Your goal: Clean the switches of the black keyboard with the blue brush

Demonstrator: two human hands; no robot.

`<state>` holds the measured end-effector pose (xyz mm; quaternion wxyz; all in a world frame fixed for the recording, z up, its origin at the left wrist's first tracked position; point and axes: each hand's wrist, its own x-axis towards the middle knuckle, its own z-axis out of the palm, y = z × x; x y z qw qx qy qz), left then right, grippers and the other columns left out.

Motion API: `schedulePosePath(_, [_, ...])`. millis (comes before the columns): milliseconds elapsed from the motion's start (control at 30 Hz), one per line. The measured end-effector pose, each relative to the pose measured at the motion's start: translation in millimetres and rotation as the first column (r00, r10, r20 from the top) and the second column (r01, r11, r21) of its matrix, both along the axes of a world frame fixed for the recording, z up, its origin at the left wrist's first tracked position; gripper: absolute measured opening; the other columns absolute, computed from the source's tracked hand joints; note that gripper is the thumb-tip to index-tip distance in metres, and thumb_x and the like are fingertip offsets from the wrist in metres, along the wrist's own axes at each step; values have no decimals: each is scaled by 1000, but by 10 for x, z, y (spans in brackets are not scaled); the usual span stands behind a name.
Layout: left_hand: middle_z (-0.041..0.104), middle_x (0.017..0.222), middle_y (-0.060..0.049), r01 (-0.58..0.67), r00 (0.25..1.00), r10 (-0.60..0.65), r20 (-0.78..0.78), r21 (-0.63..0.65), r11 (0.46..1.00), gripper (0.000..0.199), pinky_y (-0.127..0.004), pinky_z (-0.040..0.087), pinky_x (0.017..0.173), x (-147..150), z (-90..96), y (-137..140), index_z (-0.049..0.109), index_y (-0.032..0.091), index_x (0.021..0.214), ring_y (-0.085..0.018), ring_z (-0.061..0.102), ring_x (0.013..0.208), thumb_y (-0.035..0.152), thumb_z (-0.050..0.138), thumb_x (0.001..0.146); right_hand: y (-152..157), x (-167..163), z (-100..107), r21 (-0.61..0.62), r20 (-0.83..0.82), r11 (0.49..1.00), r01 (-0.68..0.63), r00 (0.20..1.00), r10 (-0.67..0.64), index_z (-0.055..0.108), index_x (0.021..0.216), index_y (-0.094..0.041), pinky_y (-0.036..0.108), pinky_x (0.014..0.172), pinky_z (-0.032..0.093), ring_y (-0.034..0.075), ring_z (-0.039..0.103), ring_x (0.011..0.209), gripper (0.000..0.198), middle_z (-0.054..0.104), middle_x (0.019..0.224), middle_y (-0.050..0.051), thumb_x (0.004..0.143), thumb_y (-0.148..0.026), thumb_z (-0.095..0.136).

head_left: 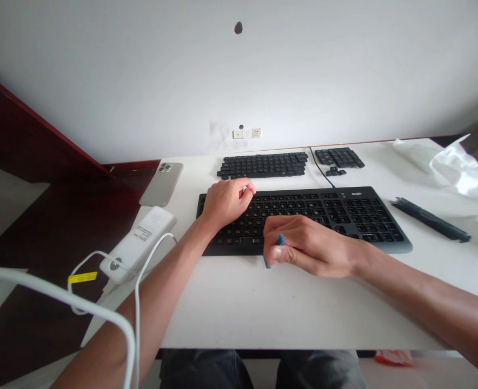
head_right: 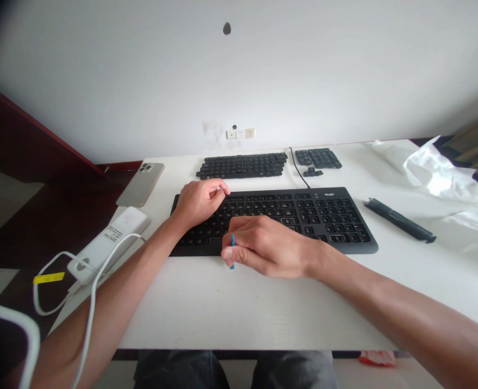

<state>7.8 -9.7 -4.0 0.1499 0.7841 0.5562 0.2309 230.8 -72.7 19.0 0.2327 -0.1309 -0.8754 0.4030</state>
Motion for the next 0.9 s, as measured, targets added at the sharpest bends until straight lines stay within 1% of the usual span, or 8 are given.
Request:
schedulePosePath(67, [73, 70, 1, 7, 1000, -7, 3, 8, 1000, 29, -32, 35, 67, -2, -2, 2, 85, 29, 96, -17, 57, 62, 28, 55, 98, 15, 17, 9, 1, -44, 1000, 29, 999, -29, 75, 100, -16, 35, 86, 51, 20, 62, 92, 46, 77, 93, 9, 119, -42, 42])
schedulePosePath(167, [73, 71, 0, 7, 1000, -7, -2, 7, 1000, 30, -32, 36, 67, -3, -2, 1, 85, 29, 98, -18, 59, 64, 28, 55, 98, 43, 31, 16, 12, -37, 999, 45, 998, -45, 76, 112, -15, 36, 88, 52, 21, 64, 99, 44, 79, 105, 12, 119, -43, 43])
schedulePosePath(333, [72, 69, 0, -1, 1000, 1, -7, 1, 1000, 30, -32, 37, 68, -1, 0, -2, 85, 28, 98, -19, 61, 66, 28, 55, 98, 68, 39, 18, 0, -28, 999, 53, 998, -53, 75, 94, -17, 33, 81, 50, 19, 60, 85, 49, 74, 85, 7, 119, -44, 42])
schedulePosePath(467, [72, 70, 0, 5, 1000, -5, -4, 1, 1000, 30, -32, 36, 67, -2, 0, -4, 85, 29, 98, -19, 61, 66, 28, 56, 98, 60, 32, 18, -21, -30, 999, 35, 999, -35, 77, 108, -16, 35, 88, 52, 21, 65, 98, 45, 79, 101, 11, 119, -44, 44])
schedulePosePath(533, [72, 70, 0, -2, 1000, 2, -7, -3, 1000, 29, -32, 36, 67, -2, -1, -4, 85, 29, 98, -19, 61, 66, 28, 56, 98, 55, 32, 12, -23, -3, 1000, 0, 1000, 0, 76, 102, -16, 34, 85, 51, 20, 63, 92, 48, 77, 93, 10, 119, -44, 42])
schedulePosePath(600, [72, 69, 0, -7, 1000, 7, -8, 1, 1000, 29, -32, 36, 67, -3, -1, -4, 85, 29, 97, -19, 61, 66, 28, 56, 97, 59, 40, 8, -14, -22, 1000, 14, 1000, -14, 74, 92, -17, 32, 79, 49, 18, 60, 82, 50, 73, 83, 7, 119, -44, 41])
schedulePosePath(733, [73, 71, 1, -5, 1000, 5, -10, -2, 1000, 30, -32, 36, 67, 0, 1, -2, 85, 29, 97, -19, 61, 66, 27, 55, 97, 102, 85, 17, 22, -89, 994, 109, 990, -107, 75, 99, -17, 31, 81, 50, 18, 65, 89, 42, 77, 92, 8, 118, -40, 46])
schedulePosePath(900, [73, 71, 1, -20, 1000, 20, -15, -4, 1000, 30, -33, 36, 68, 4, 3, -4, 85, 29, 97, -19, 60, 66, 27, 55, 96, 152, 145, 30, 8, -51, 994, 111, 993, -111, 72, 83, -18, 27, 70, 46, 14, 58, 71, 43, 70, 73, 3, 117, -34, 52])
